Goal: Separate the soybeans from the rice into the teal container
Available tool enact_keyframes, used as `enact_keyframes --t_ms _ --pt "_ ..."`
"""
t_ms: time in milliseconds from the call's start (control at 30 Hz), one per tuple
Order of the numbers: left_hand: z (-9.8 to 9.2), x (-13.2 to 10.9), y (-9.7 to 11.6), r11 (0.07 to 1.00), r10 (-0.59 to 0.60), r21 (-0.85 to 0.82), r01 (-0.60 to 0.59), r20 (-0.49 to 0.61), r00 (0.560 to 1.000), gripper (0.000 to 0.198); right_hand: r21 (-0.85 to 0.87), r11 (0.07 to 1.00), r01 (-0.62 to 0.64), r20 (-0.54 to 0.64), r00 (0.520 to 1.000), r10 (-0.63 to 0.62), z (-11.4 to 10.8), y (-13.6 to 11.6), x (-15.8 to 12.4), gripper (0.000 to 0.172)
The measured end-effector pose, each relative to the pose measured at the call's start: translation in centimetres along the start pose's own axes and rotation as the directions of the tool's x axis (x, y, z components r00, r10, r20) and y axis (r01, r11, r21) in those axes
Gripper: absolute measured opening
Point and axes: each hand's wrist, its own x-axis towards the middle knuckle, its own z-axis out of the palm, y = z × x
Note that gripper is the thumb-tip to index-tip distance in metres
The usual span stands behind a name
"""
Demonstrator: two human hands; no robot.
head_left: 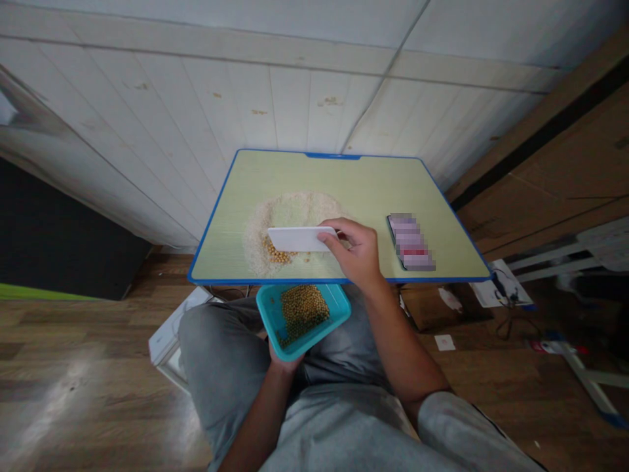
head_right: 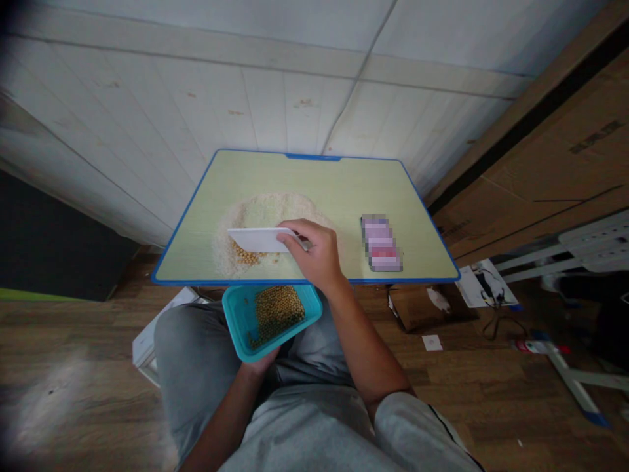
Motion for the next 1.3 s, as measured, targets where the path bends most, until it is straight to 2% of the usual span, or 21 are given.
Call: enact_keyframes --t_ms 200,367,433,600,767,967,1167,1300 --pt "0.8 0.0 0.0 1.000 -0.017 0.004 0.017 0.008 1.000 0.075 -0.004 1.000 -0.009 -0.052 0.999 0.009 -0.6 0.0 -0.1 0.013" --pt "0.6 0.1 0.0 1.000 -0.013 0.014 0.013 0.004 1.000 0.080 -0.047 0.999 0.023 0.032 0.999 -0.022 -0.8 -0.1 -0.2 0.013" --pt "0.6 0.0 0.0 1.000 -0.015 0.020 0.015 -0.004 1.000 0.082 -0.055 0.998 0.026 0.028 0.999 -0.024 -1.0 -0.2 -0.3 0.013" --pt "0.6 -0.1 0.1 0.999 -0.009 0.033 0.010 -0.026 1.000 0.073 -0.038 0.999 -0.010 -0.051 0.999 0.008 -1.3 -0.3 -0.8 0.014" --pt "0.6 0.1 0.1 0.999 -0.011 0.043 0.013 -0.049 0.999 0.064 -0.005 0.998 -0.055 -0.080 0.995 0.055 -1.5 0.2 -1.1 0.012" --pt "0.5 0.0 0.0 0.997 0.011 0.072 0.001 -0.160 0.987 0.060 -0.013 0.996 -0.093 -0.219 0.972 0.088 -1.6 0.3 -1.3 0.011" --pt "-0.5 -0.1 -0.1 0.999 0.001 0.034 0.002 -0.075 0.997 0.074 0.015 0.997 -0.079 -0.098 0.992 0.080 -0.9 -0.4 -2.2 0.012" --pt "0.1 0.0 -0.1 1.000 -0.010 0.024 0.011 -0.060 0.998 0.075 -0.020 0.995 -0.102 -0.130 0.986 0.099 -1.1 -0.2 -2.4 0.013"
